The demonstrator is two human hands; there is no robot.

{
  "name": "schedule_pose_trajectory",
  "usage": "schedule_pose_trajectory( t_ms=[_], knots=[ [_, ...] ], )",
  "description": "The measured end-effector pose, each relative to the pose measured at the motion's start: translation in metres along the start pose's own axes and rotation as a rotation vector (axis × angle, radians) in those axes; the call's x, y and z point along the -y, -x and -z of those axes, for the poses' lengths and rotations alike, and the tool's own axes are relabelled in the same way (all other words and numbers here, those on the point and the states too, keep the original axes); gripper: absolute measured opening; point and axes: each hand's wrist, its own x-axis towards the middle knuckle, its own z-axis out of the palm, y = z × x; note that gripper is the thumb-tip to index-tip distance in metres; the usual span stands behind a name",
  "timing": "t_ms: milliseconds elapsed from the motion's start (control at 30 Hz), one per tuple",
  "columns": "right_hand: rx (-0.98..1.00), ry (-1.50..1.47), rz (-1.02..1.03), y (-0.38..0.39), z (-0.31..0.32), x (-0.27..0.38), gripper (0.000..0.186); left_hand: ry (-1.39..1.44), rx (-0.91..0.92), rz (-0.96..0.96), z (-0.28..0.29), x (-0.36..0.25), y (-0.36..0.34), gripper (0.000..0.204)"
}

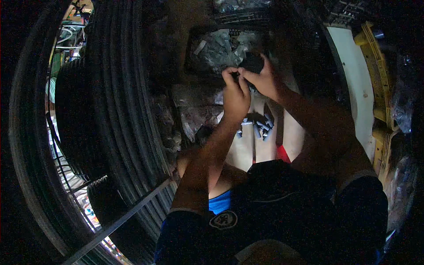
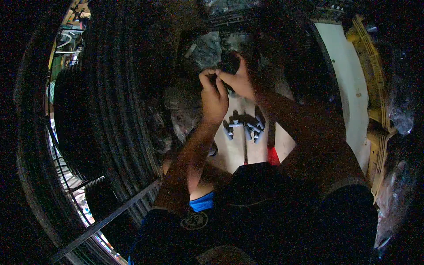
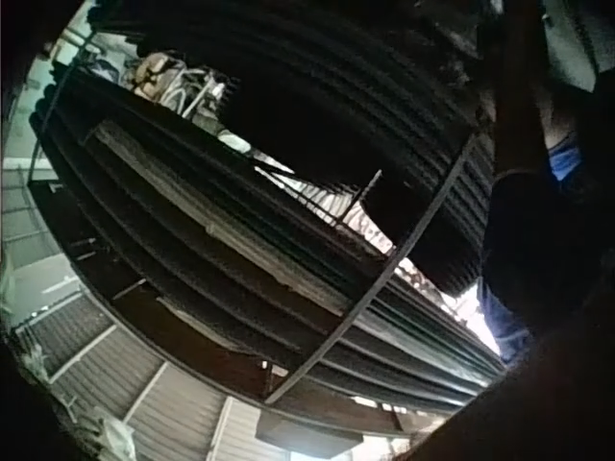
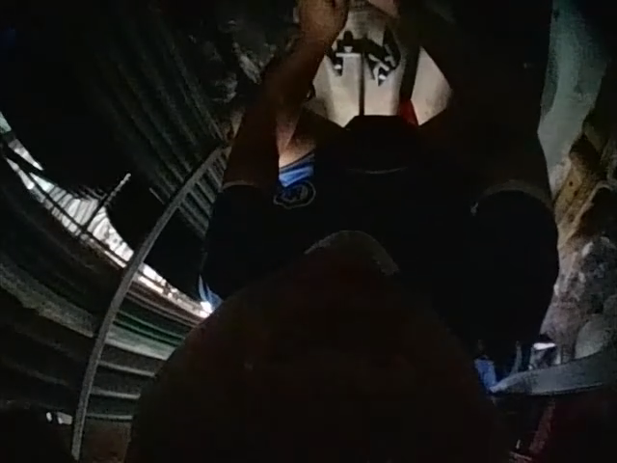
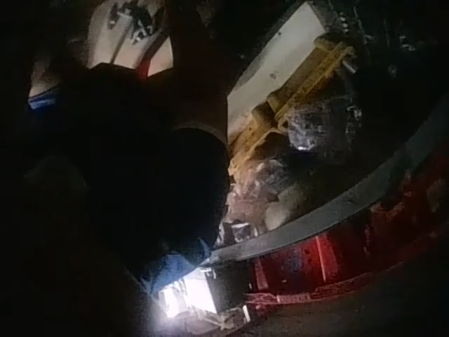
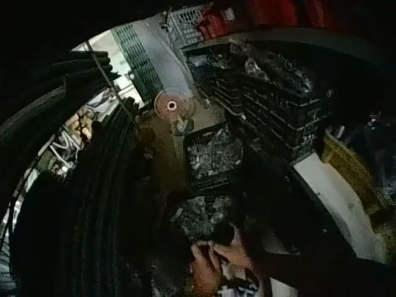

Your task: Inspecting and sorting plumbing valves and fittings from plastic bags.

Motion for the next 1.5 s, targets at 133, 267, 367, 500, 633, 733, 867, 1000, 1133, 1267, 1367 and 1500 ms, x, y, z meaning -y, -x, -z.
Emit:
schedule_pose_trajectory(
  t_ms=[133,267,367,500,633,733,867,1000,1133,1267,1367,1500],
  knots=[
    [-0.085,0.192,-0.092,-0.010,0.014,0.011,0.060,0.491,-0.043,0.456,-0.002,0.003,-0.006,0.039],
    [-0.246,0.250,-0.041,-0.019,0.020,0.000,0.063,0.308,0.231,0.155,0.015,0.008,-0.008,0.029],
    [-0.151,0.153,-0.146,-0.019,0.018,0.004,0.063,0.062,0.278,0.121,0.027,0.006,-0.006,0.028],
    [-0.022,0.390,-0.058,-0.012,0.020,0.034,0.065,0.411,0.339,0.353,0.040,0.009,-0.014,0.022],
    [0.080,0.380,-0.186,-0.024,0.046,0.050,0.069,0.815,0.438,0.626,0.073,0.027,-0.020,0.023],
    [-0.136,-0.173,-0.013,-0.045,0.066,0.038,0.061,0.401,0.072,0.600,0.087,0.044,-0.015,0.030],
    [-0.104,-0.189,0.132,-0.065,0.084,0.024,0.052,0.217,-0.051,0.529,0.081,0.074,-0.003,0.030],
    [-0.386,-0.404,-0.464,-0.069,0.073,0.027,0.044,0.056,0.096,0.447,0.064,0.115,-0.007,0.028],
    [-0.239,-0.591,-0.449,-0.066,0.072,0.039,0.075,-0.473,0.167,0.053,0.026,0.159,-0.032,0.026],
    [-0.154,-0.738,-0.379,-0.064,0.073,0.044,0.056,-0.613,0.282,0.191,0.000,0.194,-0.045,0.025],
    [-0.227,-0.749,-0.332,-0.065,0.071,0.046,0.040,-0.590,0.413,0.122,-0.013,0.210,-0.049,0.028],
    [-0.194,-0.807,-0.275,-0.065,0.067,0.052,0.039,-0.925,0.617,-0.122,-0.019,0.220,-0.052,0.029]
  ],
)
